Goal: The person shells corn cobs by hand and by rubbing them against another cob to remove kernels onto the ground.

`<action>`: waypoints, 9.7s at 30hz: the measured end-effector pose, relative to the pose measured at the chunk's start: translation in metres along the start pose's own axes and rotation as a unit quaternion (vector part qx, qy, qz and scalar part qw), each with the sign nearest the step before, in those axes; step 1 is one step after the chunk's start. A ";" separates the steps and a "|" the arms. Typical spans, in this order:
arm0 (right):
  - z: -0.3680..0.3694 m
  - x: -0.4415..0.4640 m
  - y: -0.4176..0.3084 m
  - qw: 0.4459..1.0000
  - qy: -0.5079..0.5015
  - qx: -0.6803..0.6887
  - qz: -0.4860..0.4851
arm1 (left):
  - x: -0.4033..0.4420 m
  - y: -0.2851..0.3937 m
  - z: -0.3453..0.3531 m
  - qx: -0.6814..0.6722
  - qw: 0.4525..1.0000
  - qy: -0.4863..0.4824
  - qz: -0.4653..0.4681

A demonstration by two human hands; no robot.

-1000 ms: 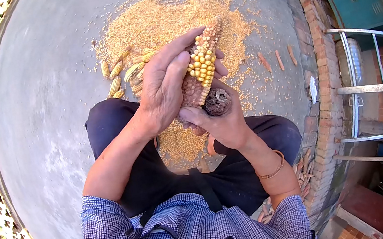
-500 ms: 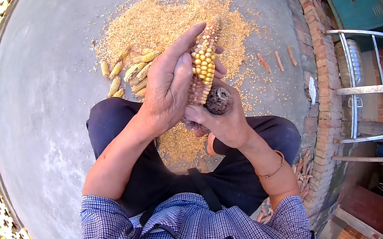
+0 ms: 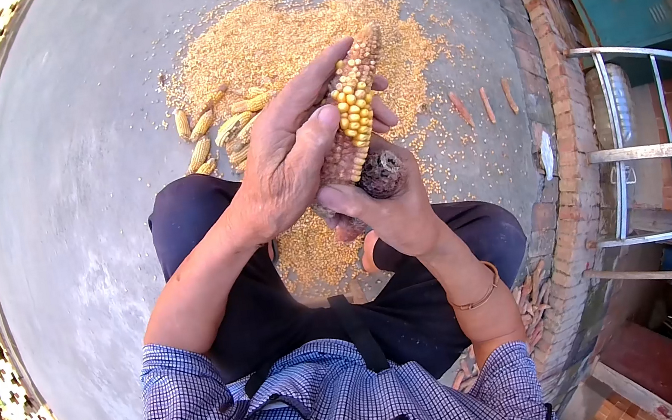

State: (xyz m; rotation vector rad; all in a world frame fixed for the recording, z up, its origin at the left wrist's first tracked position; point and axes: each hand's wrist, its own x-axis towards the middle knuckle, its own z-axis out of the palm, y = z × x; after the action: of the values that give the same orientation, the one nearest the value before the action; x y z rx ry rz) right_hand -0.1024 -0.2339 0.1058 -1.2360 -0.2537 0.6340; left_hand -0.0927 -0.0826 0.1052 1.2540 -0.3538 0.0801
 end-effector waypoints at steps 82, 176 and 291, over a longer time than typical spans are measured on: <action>0.005 0.005 0.008 0.986 0.040 -0.104 -0.120 | -0.001 -0.001 0.005 0.025 0.999 0.000 0.025; 0.005 0.004 0.006 0.969 0.069 -0.196 -0.133 | 0.001 -0.004 0.013 -0.057 0.997 0.049 -0.034; 0.005 -0.002 -0.002 0.934 0.136 -0.296 -0.144 | 0.005 0.001 0.017 -0.034 0.992 0.073 -0.093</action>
State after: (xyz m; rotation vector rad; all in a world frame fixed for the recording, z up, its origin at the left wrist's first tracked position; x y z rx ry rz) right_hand -0.1061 -0.2322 0.1098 -1.8047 -0.4029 0.1177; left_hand -0.0924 -0.0993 0.1124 1.2005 -0.1107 0.0003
